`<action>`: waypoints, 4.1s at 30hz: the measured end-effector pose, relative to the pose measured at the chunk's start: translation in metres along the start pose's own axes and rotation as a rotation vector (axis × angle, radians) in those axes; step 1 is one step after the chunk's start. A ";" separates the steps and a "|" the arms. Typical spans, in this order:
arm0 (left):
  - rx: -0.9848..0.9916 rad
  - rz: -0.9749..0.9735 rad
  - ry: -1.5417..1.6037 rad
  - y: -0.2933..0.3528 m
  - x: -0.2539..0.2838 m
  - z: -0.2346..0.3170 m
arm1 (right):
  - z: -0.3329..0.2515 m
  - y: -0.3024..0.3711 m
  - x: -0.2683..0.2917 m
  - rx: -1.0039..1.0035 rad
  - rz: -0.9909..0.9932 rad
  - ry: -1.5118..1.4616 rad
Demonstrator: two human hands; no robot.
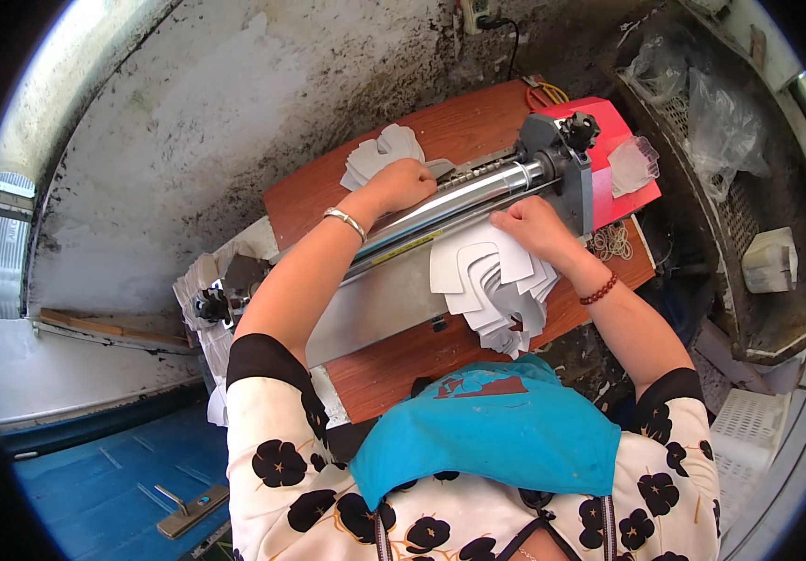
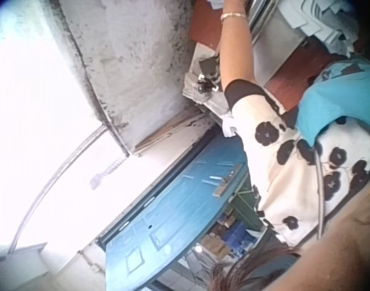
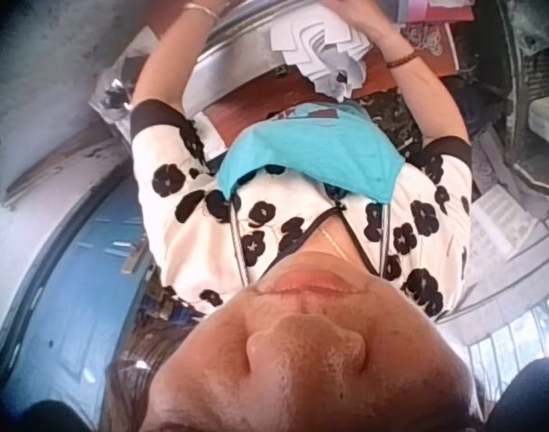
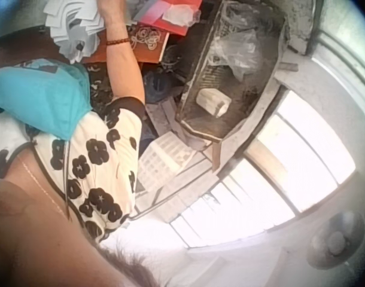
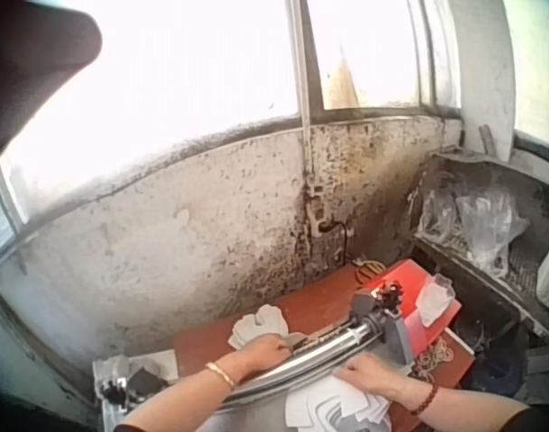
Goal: The person applies adhesive to white shoe components using a roller-based cement machine.
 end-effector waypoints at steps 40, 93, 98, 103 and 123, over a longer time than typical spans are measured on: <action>0.054 0.305 0.173 -0.002 0.024 -0.016 | 0.009 0.024 0.001 0.065 0.054 -0.131; -0.055 0.561 -0.066 0.036 0.042 0.015 | -0.005 0.025 0.000 -0.038 0.020 0.138; -0.088 0.169 -0.039 0.008 0.010 0.009 | 0.005 0.020 -0.005 -0.019 -0.044 0.062; -0.034 0.081 -0.014 0.003 0.006 0.010 | 0.006 0.017 -0.001 -0.031 -0.042 -0.033; -0.018 0.732 0.223 0.033 0.049 0.005 | 0.012 0.027 0.001 -0.040 0.055 -0.056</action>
Point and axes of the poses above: each hand's wrist, its own y-axis away from the middle knuckle, its own x-axis out of the back of the hand, z = x × y, the point moved 7 cm from there along -y, towards the middle knuckle, and after that the axes turned 15 degrees about -z, right-handed, at the moved point
